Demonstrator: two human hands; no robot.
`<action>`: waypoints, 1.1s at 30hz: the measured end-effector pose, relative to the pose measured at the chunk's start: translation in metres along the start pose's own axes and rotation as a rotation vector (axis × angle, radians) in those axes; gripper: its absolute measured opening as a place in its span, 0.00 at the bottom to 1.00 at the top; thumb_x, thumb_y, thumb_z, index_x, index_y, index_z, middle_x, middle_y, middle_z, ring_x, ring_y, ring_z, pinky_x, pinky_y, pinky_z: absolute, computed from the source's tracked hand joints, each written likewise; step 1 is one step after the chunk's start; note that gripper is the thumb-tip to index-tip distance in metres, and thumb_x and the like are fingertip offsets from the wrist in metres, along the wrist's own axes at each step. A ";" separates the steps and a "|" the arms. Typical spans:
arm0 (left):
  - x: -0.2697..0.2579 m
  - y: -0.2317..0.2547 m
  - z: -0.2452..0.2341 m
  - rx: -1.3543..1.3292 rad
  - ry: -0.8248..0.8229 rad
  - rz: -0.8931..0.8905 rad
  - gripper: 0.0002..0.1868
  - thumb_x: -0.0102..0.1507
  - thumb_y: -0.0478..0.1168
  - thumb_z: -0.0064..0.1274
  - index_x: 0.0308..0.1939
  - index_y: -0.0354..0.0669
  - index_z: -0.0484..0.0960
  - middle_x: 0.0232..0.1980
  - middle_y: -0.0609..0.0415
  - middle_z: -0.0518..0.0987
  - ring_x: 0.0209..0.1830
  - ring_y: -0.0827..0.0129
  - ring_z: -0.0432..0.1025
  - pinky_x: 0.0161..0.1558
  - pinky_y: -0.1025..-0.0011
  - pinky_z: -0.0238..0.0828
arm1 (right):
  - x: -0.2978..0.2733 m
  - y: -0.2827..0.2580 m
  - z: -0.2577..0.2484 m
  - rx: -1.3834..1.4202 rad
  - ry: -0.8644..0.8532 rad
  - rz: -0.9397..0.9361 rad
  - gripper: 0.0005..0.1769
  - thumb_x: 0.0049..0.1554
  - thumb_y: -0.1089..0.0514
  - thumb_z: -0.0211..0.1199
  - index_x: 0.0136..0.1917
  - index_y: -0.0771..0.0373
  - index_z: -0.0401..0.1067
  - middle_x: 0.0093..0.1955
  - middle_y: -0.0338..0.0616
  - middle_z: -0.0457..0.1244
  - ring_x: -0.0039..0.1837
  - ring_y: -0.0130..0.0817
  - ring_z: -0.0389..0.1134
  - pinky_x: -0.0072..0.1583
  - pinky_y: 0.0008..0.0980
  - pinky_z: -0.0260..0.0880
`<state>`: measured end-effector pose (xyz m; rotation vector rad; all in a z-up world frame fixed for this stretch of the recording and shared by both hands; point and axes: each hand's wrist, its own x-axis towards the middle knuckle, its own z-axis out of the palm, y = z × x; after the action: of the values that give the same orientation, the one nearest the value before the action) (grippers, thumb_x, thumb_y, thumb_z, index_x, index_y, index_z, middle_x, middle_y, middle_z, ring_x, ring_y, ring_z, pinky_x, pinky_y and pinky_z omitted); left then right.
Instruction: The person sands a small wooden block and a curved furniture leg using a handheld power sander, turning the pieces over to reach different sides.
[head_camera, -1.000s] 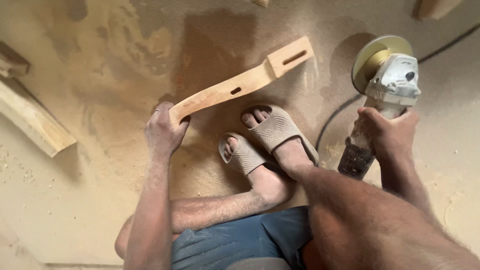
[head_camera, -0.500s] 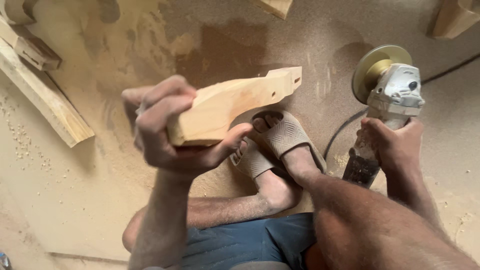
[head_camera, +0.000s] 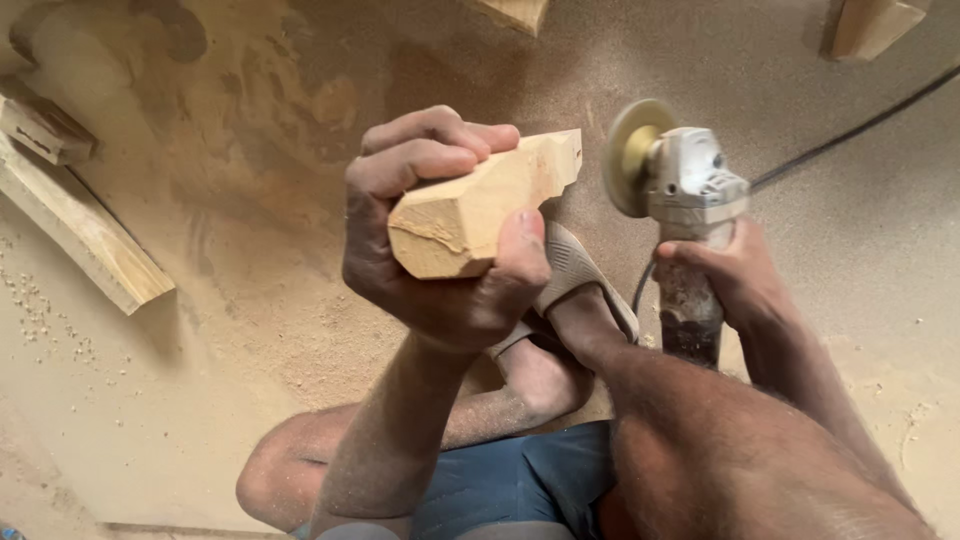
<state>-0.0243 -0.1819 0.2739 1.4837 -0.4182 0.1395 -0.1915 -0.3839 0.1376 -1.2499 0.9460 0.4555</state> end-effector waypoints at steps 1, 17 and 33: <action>-0.002 0.000 0.002 0.031 0.000 0.008 0.21 0.59 0.31 0.59 0.55 0.37 0.73 0.50 0.46 0.76 0.44 0.66 0.78 0.48 0.69 0.88 | 0.004 0.001 0.002 0.004 -0.055 -0.008 0.33 0.46 0.53 0.73 0.62 0.66 0.67 0.45 0.45 0.67 0.43 0.33 0.71 0.46 0.37 0.79; 0.013 0.000 -0.015 0.049 0.050 -0.051 0.17 0.62 0.35 0.59 0.50 0.30 0.72 0.48 0.43 0.75 0.41 0.65 0.75 0.50 0.65 0.87 | 0.012 -0.023 0.026 -0.472 0.035 0.095 0.30 0.43 0.56 0.77 0.57 0.67 0.73 0.44 0.47 0.70 0.41 0.37 0.73 0.45 0.40 0.78; 0.004 -0.002 -0.015 0.022 0.069 -0.017 0.20 0.59 0.37 0.61 0.51 0.33 0.73 0.48 0.44 0.75 0.41 0.66 0.77 0.47 0.65 0.89 | 0.014 -0.033 0.036 -0.409 0.078 -0.007 0.29 0.45 0.57 0.75 0.58 0.69 0.72 0.44 0.50 0.69 0.40 0.35 0.72 0.42 0.39 0.78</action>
<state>-0.0174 -0.1677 0.2733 1.4990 -0.3496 0.1820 -0.1463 -0.3627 0.1462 -1.6497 0.9416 0.6196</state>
